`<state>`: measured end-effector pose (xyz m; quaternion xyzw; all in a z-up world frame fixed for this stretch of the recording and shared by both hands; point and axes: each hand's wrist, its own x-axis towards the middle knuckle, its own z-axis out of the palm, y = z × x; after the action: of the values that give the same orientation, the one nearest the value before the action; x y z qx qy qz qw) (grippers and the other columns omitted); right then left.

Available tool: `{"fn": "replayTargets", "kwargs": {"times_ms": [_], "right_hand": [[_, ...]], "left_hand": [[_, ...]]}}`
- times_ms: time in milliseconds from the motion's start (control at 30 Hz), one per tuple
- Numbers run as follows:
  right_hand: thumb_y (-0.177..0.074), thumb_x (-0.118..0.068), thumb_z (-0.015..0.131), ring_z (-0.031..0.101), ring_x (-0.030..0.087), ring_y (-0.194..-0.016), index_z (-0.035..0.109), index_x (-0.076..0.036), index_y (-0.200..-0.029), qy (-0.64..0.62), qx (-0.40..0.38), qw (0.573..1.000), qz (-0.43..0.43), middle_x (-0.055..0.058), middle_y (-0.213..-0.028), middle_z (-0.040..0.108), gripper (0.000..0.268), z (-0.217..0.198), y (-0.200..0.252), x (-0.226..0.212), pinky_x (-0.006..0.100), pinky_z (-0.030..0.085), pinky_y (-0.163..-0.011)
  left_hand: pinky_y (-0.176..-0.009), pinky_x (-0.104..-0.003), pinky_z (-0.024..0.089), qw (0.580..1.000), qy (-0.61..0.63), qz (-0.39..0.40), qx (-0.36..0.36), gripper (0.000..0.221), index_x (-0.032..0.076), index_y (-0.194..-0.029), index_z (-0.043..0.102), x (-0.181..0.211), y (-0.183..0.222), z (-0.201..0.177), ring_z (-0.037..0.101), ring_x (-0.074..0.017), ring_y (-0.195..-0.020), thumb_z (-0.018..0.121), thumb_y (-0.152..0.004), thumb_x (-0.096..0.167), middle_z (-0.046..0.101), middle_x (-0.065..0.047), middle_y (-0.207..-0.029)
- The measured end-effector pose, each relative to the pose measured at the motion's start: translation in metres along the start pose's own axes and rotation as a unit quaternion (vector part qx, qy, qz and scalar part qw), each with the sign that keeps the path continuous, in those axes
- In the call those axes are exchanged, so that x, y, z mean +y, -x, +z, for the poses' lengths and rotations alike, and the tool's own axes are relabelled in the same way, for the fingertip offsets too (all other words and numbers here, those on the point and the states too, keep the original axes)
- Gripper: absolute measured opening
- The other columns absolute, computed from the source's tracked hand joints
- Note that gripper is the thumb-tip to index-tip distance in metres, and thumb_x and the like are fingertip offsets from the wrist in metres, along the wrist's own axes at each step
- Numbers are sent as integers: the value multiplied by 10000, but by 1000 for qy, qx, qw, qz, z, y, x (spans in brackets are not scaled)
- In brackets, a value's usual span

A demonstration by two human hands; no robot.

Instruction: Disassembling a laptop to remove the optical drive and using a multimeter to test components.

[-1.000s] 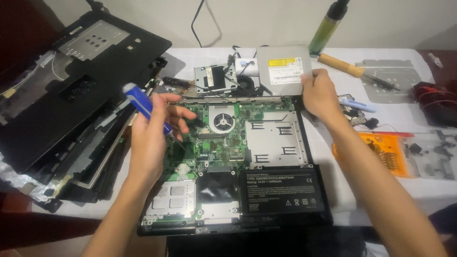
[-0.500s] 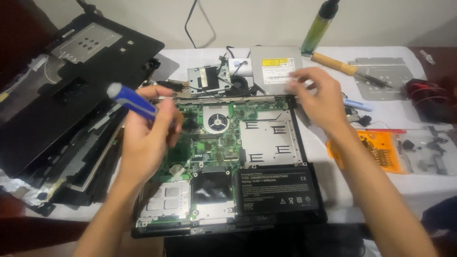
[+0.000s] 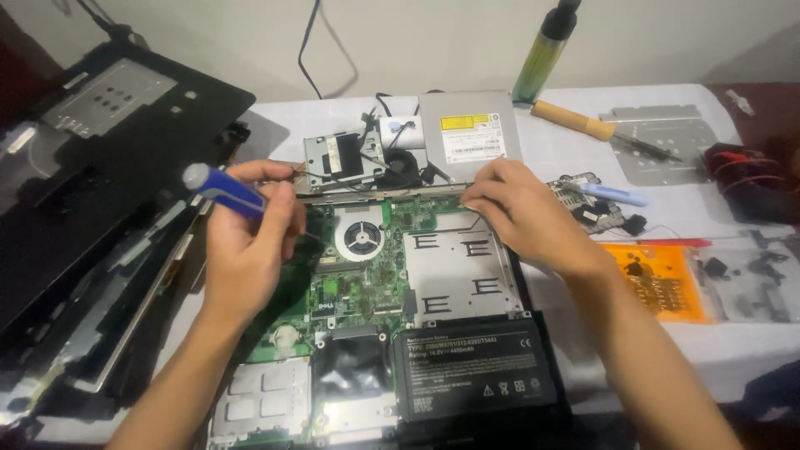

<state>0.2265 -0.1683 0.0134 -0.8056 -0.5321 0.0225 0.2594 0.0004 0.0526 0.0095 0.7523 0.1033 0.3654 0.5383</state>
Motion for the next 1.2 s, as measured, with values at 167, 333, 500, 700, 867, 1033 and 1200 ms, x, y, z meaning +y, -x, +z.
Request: {"fn": "replayTargets", "kwargs": {"times_ms": [167, 333, 500, 700, 867, 1033, 1200], "right_hand": [[-1004, -154, 597, 660, 287, -1038, 735, -38, -1071, 47, -27, 998, -25, 120, -1052, 675, 192, 4, 1, 9, 401, 555, -879], [-1022, -166, 550, 675, 282, -1001, 708, -21, -1092, 96, -42, 994, -36, 122, -1037, 657, 226, 8, 2, 11, 399, 560, -851], [-1033, -168, 518, 684, 289, -967, 695, -25, -1106, 139, -33, 989, -49, 118, -1022, 630, 239, 13, 3, 12, 400, 553, -833], [-1037, -151, 513, 685, 310, -965, 685, 5, -1104, 152, -16, 986, -73, 141, -1016, 627, 241, 22, 5, 18, 431, 548, -856], [-1021, -136, 541, 682, 324, -967, 689, -11, -1079, 187, 12, 978, -92, 140, -1042, 639, 202, 31, 4, 26, 438, 549, -864], [-1011, -143, 562, 687, 329, -961, 690, -41, -1080, 190, 10, 979, -68, 123, -1054, 639, 177, 37, 5, 28, 459, 556, -880], [-1077, -151, 357, 590, 353, -963, 533, -49, -1109, 35, -51, 972, 228, 210, -1126, 586, 206, 16, -5, -26, 511, 467, -826]], "left_hand": [[-468, -259, 429, 1000, -4, 2, -7, 212, -26, -1236, 478, -1, 3, 1, 516, -147, -449, 452, -1075, 110, 578, -79, -612], [-473, -256, 434, 1000, -10, 8, 0, 220, -29, -1238, 485, 1, 4, 2, 515, -149, -448, 457, -1078, 120, 581, -81, -612], [-464, -245, 435, 1000, -17, 15, -1, 227, -29, -1245, 475, 2, 4, 0, 512, -131, -446, 447, -1077, 121, 575, -68, -605], [-474, -219, 433, 1000, -4, 23, 10, 208, -3, -1234, 493, 1, 5, -1, 518, -109, -457, 455, -1082, 132, 577, -39, -617], [-469, -208, 386, 993, 13, 76, 85, 214, 22, -1237, 464, -4, 3, -12, 481, -106, -455, 429, -1113, 193, 534, -20, -613], [-451, -193, 350, 973, -16, 136, 185, 225, 62, -1249, 464, -1, 2, -27, 470, -100, -448, 421, -1130, 248, 531, 8, -604], [-497, -225, 339, 962, 54, 141, 230, 96, 158, -1196, 443, 14, 6, -28, 462, -108, -571, 468, -1130, 223, 470, -19, -697]]}}
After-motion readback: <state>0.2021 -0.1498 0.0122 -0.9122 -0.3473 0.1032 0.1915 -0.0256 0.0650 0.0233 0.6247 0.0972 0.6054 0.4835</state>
